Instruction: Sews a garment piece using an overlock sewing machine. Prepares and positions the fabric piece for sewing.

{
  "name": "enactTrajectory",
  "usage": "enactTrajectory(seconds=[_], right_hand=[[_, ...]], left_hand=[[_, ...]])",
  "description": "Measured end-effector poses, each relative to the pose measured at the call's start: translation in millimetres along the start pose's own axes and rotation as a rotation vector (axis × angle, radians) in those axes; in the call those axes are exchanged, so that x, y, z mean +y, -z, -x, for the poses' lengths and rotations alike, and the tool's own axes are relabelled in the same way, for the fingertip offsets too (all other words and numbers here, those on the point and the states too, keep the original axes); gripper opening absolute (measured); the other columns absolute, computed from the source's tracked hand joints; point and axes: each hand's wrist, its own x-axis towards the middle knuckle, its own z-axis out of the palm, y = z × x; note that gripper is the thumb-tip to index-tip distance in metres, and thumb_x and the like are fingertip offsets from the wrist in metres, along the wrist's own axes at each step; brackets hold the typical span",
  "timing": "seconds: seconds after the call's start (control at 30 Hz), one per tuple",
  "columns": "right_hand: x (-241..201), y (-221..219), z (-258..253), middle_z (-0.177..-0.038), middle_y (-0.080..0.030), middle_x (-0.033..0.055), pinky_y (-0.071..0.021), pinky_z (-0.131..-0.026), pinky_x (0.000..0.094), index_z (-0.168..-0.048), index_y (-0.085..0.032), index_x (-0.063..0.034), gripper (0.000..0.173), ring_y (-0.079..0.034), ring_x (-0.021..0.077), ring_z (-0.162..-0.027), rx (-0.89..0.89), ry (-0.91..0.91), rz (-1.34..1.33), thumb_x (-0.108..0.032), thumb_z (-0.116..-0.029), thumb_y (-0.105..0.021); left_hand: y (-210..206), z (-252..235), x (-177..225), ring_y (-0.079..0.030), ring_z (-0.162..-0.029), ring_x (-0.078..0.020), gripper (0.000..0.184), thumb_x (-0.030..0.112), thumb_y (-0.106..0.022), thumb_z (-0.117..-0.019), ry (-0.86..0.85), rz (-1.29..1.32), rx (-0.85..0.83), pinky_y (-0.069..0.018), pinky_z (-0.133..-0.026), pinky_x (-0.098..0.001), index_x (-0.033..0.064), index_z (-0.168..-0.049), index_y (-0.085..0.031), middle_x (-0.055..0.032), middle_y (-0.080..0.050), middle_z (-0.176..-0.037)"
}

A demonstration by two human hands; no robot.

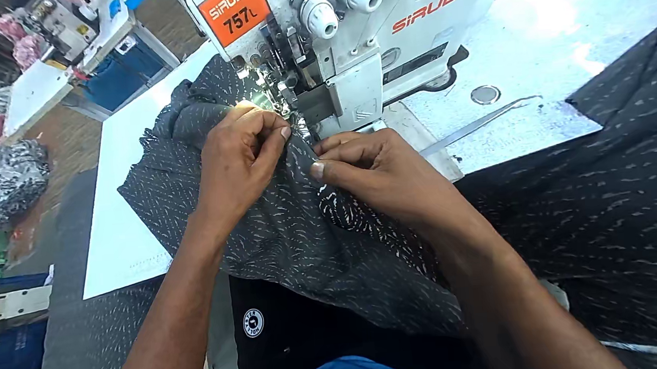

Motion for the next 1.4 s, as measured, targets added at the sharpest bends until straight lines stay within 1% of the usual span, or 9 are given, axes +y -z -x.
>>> enactTrajectory(seconds=[0.13,0.23,0.43,0.63,0.93,1.1,1.23,1.3,1.4], right_hand=[[-1.7,-2.0,-2.8,-0.099,-0.075,-0.0012,-0.0506,-0.06,0.0194,-0.087,-0.081,-0.0115,0.017,-0.065,0.0042,-0.078,-0.029,-0.083,-0.222,-0.021,-0.0962,-0.069],[-7.2,-3.2,3.2,-0.098,-0.074,-0.0023,-0.0546,-0.061,0.0198,-0.089,-0.081,-0.0123,0.013,-0.066,0.0052,-0.078,0.035,-0.001,-0.15,-0.021,-0.0936,-0.072],[-17.1,-10.3,20.0,-0.092,-0.074,-0.0099,-0.0472,-0.058,0.0207,-0.083,-0.08,-0.0238,0.012,-0.06,-0.0024,-0.069,0.248,0.055,0.387,-0.027,-0.0898,-0.071],[-1.6,-7.2,31.3,-0.09,-0.074,-0.012,-0.0508,-0.057,0.0187,-0.081,-0.079,-0.023,0.018,-0.063,-0.0038,-0.07,0.186,-0.004,0.245,-0.027,-0.094,-0.066],[1.1,-13.9,33.3,-0.088,-0.074,-0.0106,-0.0445,-0.048,0.0206,-0.076,-0.076,-0.0229,0.009,-0.057,-0.0002,-0.057,0.301,-0.093,0.191,-0.024,-0.0845,-0.077],[4.3,-14.7,30.2,-0.062,-0.064,-0.0082,-0.0357,-0.038,0.0261,-0.071,-0.07,-0.0235,0.012,-0.047,0.0055,-0.042,0.299,-0.191,0.083,-0.025,-0.0818,-0.075],[4.2,-16.6,27.1,-0.058,-0.061,-0.0038,-0.0365,-0.038,0.0278,-0.068,-0.065,-0.021,0.017,-0.049,0.0093,-0.042,0.282,-0.244,0.01,-0.023,-0.0814,-0.075],[2.5,-17.4,25.8,-0.061,-0.063,-0.0026,-0.039,-0.038,0.0278,-0.074,-0.064,-0.0191,0.014,-0.052,0.0104,-0.043,0.278,-0.27,-0.009,-0.021,-0.0805,-0.076],[-0.4,-13.5,22.2,-0.074,-0.071,-0.0043,-0.0467,-0.041,0.0254,-0.106,-0.067,-0.0177,0.028,-0.06,0.0091,-0.051,0.204,-0.308,-0.013,-0.017,-0.0794,-0.075]], left_hand=[[3.8,0.3,-2.3,-0.058,-0.077,-0.002,0.014,0.016,-0.064,-0.1002,-0.033,0.018,-0.042,-0.0476,-0.066,-0.0155,0.0069,-0.102,-0.075,-0.0022,-0.066,-0.095],[6.6,0.0,-4.0,-0.059,-0.081,-0.003,0.014,0.015,-0.063,-0.1004,-0.042,0.028,-0.058,-0.049,-0.069,-0.0151,0.0072,-0.102,-0.075,-0.0031,-0.066,-0.098],[7.1,1.3,-6.6,-0.06,-0.081,-0.0032,0.014,0.014,-0.064,-0.0994,-0.042,0.054,-0.076,-0.0502,-0.067,-0.0146,0.0069,-0.103,-0.075,-0.0037,-0.064,-0.1],[6.4,3.8,-9.3,-0.057,-0.077,-0.0027,0.015,0.014,-0.064,-0.0982,-0.05,0.088,-0.058,-0.0483,-0.063,-0.0146,0.0062,-0.104,-0.076,-0.0034,-0.062,-0.098],[6.3,5.8,-11.7,-0.054,-0.073,-0.0012,0.016,0.012,-0.064,-0.0977,-0.091,0.089,-0.049,-0.0443,-0.059,-0.0134,0.0052,-0.105,-0.076,-0.0037,-0.062,-0.1],[4.7,5.8,-12.2,-0.053,-0.072,-0.0009,0.015,0.012,-0.065,-0.0973,-0.097,0.093,-0.035,-0.0431,-0.057,-0.0134,0.0056,-0.105,-0.076,-0.0037,-0.061,-0.1],[4.0,6.4,-11.9,-0.052,-0.069,-0.0009,0.015,0.012,-0.065,-0.0968,-0.082,0.085,-0.019,-0.0415,-0.055,-0.0144,0.0063,-0.104,-0.076,-0.0034,-0.063,-0.098],[3.4,6.2,-10.9,-0.053,-0.068,-0.0016,0.014,0.013,-0.065,-0.0961,-0.067,0.09,-0.013,-0.0423,-0.055,-0.0148,0.006,-0.104,-0.076,-0.0034,-0.063,-0.097],[1.7,4.7,-7.4,-0.053,-0.067,-0.002,0.014,0.014,-0.066,-0.0953,-0.034,0.081,0.002,-0.0426,-0.055,-0.0159,0.0061,-0.102,-0.076,-0.0023,-0.064,-0.093]])
